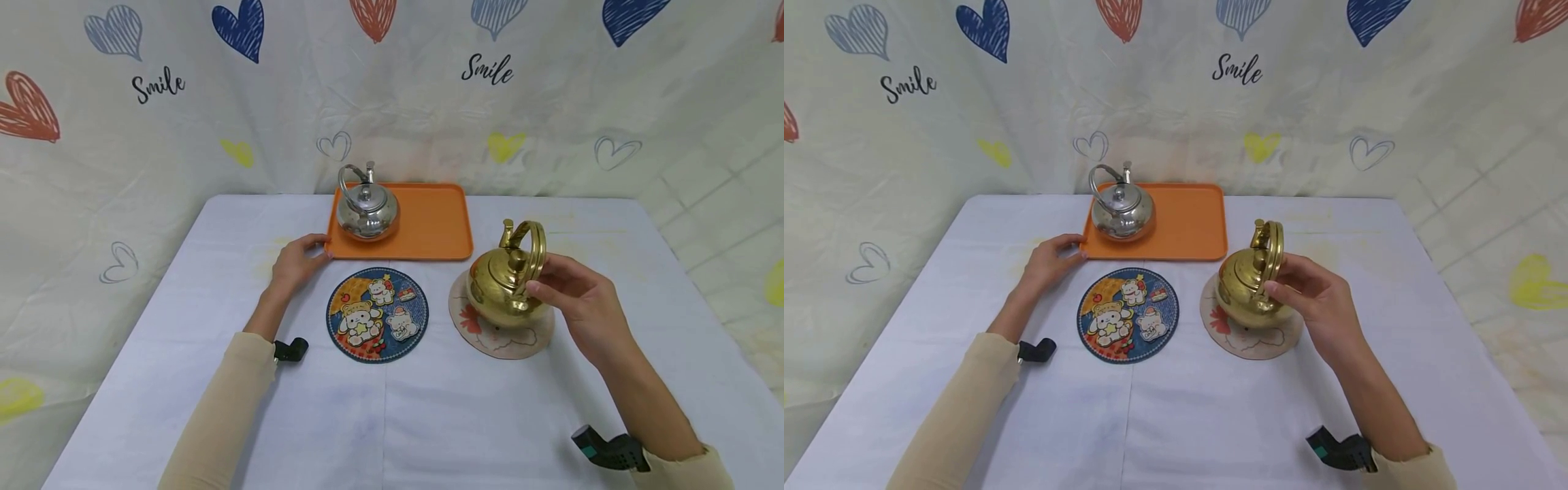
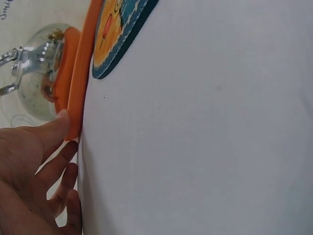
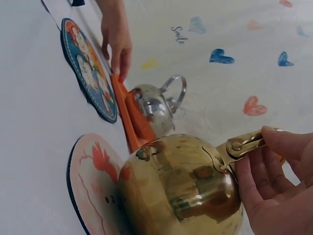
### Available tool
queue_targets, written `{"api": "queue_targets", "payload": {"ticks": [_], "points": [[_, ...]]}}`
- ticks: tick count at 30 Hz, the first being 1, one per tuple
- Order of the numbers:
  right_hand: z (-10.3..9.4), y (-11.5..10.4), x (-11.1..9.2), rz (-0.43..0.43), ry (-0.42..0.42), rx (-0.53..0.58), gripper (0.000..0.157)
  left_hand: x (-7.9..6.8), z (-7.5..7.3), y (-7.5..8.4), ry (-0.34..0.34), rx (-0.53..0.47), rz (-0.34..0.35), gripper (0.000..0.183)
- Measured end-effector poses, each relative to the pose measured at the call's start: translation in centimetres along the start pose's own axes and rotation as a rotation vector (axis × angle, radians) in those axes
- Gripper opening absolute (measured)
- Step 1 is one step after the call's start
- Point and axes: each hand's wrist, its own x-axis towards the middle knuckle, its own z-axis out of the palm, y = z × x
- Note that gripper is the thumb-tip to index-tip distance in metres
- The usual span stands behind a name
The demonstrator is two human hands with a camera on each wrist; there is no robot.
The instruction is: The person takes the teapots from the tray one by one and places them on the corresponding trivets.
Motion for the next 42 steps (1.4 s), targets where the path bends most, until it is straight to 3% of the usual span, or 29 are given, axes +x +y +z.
{"api": "queue_targets", "payload": {"ticks": [31,38,42], "points": [[0.3,0.4,-1.1,-0.017,0.069,0.025,0.036,0.2,0.0,-0.1,-0.002,-0.005,-0.001,0.044],[0.2,0.5,-1.3,-0.027,0.052,0.050,0.036,0.2,-0.1,-0.1,-0.003,0.002,0.000,0.045],[-0.2,0.6,-1.3,-0.045,0.001,0.059,0.038,0.2,-0.1,-0.1,-0.003,0.002,0.003,0.044]]}}
